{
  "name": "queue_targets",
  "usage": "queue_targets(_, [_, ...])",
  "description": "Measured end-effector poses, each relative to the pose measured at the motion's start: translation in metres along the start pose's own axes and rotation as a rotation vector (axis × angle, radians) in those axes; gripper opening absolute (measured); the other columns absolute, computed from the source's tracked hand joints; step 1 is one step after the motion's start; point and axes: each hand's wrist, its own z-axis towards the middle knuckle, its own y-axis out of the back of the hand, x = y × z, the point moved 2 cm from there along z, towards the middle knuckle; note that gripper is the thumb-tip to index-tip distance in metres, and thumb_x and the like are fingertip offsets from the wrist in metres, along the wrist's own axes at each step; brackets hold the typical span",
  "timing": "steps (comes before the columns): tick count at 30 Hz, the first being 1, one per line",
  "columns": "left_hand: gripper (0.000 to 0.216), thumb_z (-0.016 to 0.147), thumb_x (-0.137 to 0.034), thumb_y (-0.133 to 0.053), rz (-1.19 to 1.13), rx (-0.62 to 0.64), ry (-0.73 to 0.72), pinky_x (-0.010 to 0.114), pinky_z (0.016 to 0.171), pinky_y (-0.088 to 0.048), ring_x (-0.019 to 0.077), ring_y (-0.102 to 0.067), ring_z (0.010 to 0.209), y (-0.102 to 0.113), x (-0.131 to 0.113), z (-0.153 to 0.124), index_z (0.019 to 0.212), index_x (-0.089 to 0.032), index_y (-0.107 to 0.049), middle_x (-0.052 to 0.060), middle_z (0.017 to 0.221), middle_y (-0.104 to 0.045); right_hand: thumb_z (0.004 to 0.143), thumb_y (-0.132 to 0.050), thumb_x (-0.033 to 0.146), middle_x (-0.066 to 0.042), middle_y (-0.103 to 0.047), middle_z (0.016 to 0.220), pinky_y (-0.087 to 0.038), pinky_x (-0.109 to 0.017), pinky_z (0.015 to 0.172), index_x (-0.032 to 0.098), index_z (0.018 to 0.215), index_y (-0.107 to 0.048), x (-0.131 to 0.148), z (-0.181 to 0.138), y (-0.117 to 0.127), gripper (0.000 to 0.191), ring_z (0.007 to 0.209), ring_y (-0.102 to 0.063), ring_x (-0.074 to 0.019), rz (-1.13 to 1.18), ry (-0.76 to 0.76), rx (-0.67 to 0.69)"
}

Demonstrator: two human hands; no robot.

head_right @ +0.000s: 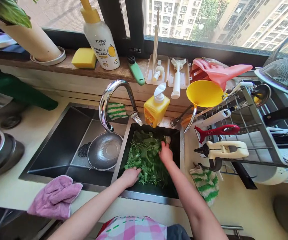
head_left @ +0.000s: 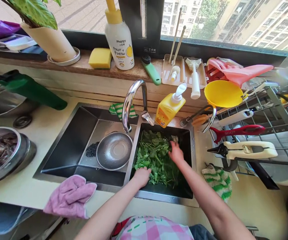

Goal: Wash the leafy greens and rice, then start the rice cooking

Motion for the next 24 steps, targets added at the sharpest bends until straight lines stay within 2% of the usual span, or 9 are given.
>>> queue_targets(3, [0.044, 0.083, -0.020, -0.049, -0.036, -0.103, 0.000, 0.041, 0.091, -0.045, 0.0271, -0.057, 0.111, 0.007, 0.010, -0.026, 0.127, -0.021, -0.048, 0.013, 0.118, -0.060, 0.088, -0.048, 0.040, -0.022, -0.040, 0.132, -0.048, -0.035, 0.075, 0.017, 0.138, -0.028, -0.016, 0.007, 0.006, 0.059, 0.099, -0.061, -0.0271, -0.007, -0.172, -0.135])
queue_targets(6, [0.043, 0.086, -0.021, -0.045, -0.176, -0.248, -0.076, 0.034, 0.097, -0.043, 0.0209, -0.053, 0.116, -0.001, 0.014, -0.046, 0.129, -0.023, -0.046, 0.009, 0.127, -0.056, 0.089, -0.047, 0.030, -0.020, -0.054, 0.118, -0.047, -0.033, 0.075, 0.014, 0.130, -0.039, 0.009, -0.018, -0.026, 0.045, 0.099, -0.061, -0.0261, -0.014, -0.134, 0.019])
queue_targets(8, [0.040, 0.088, -0.022, -0.042, -0.263, -0.333, -0.104, 0.032, 0.099, -0.042, 0.0191, -0.052, 0.118, -0.010, 0.016, -0.052, 0.129, -0.024, -0.046, 0.007, 0.130, -0.055, 0.087, -0.046, 0.019, -0.013, -0.062, 0.107, -0.046, -0.029, 0.074, 0.019, 0.123, -0.047, 0.032, -0.039, -0.049, 0.036, 0.095, -0.063, -0.0212, 0.006, -0.043, 0.118])
queue_targets(10, [0.039, 0.091, -0.025, -0.039, -0.290, -0.381, -0.098, 0.033, 0.100, -0.041, 0.0188, -0.052, 0.118, -0.019, 0.017, -0.054, 0.129, -0.024, -0.047, 0.006, 0.131, -0.055, 0.084, -0.052, 0.017, -0.006, -0.066, 0.100, -0.044, -0.025, 0.073, 0.025, 0.113, -0.054, 0.043, -0.048, -0.057, 0.031, 0.091, -0.064, -0.0177, 0.028, 0.021, 0.162])
queue_targets(13, [0.038, 0.093, -0.029, -0.036, -0.280, -0.425, -0.071, 0.033, 0.097, -0.044, 0.0197, -0.055, 0.114, -0.026, 0.016, -0.053, 0.129, -0.023, -0.047, 0.006, 0.130, -0.056, 0.079, -0.061, 0.023, -0.006, -0.069, 0.095, -0.044, -0.026, 0.073, 0.025, 0.107, -0.058, 0.025, -0.034, -0.036, 0.028, 0.091, -0.064, -0.0202, 0.030, 0.018, 0.163])
queue_targets(16, [0.037, 0.093, -0.030, -0.034, -0.252, -0.431, -0.057, 0.034, 0.093, -0.047, 0.0206, -0.059, 0.109, -0.026, 0.014, -0.052, 0.126, -0.024, -0.050, 0.005, 0.127, -0.059, 0.089, -0.045, 0.024, -0.020, -0.065, 0.105, -0.044, -0.033, 0.075, 0.012, 0.122, -0.050, 0.000, -0.016, -0.004, 0.035, 0.101, -0.060, -0.0263, 0.003, -0.083, 0.061])
queue_targets(18, [0.036, 0.093, -0.030, -0.034, -0.241, -0.437, -0.053, 0.034, 0.092, -0.047, 0.0207, -0.059, 0.107, -0.025, 0.013, -0.052, 0.125, -0.024, -0.050, 0.005, 0.125, -0.059, 0.089, -0.042, 0.021, -0.022, -0.065, 0.104, -0.043, -0.033, 0.074, 0.009, 0.122, -0.049, 0.006, -0.020, 0.002, 0.036, 0.100, -0.060, -0.0268, 0.005, -0.084, 0.035])
queue_targets(21, [0.035, 0.092, -0.030, -0.036, -0.238, -0.448, -0.044, 0.032, 0.091, -0.047, 0.0203, -0.060, 0.105, -0.024, 0.013, -0.053, 0.124, -0.024, -0.051, 0.005, 0.123, -0.060, 0.079, -0.058, 0.021, -0.010, -0.069, 0.093, -0.042, -0.026, 0.072, 0.018, 0.104, -0.061, 0.039, -0.041, -0.009, 0.025, 0.090, -0.063, -0.0213, 0.066, 0.075, 0.097])
queue_targets(24, [0.035, 0.092, -0.029, -0.036, -0.233, -0.446, -0.055, 0.032, 0.087, -0.048, 0.0203, -0.062, 0.100, -0.022, 0.012, -0.054, 0.123, -0.024, -0.051, 0.005, 0.120, -0.061, 0.078, -0.060, 0.029, -0.001, -0.069, 0.093, -0.041, -0.022, 0.073, 0.025, 0.099, -0.062, 0.055, -0.045, -0.005, 0.021, 0.089, -0.062, -0.0165, 0.141, 0.224, 0.109])
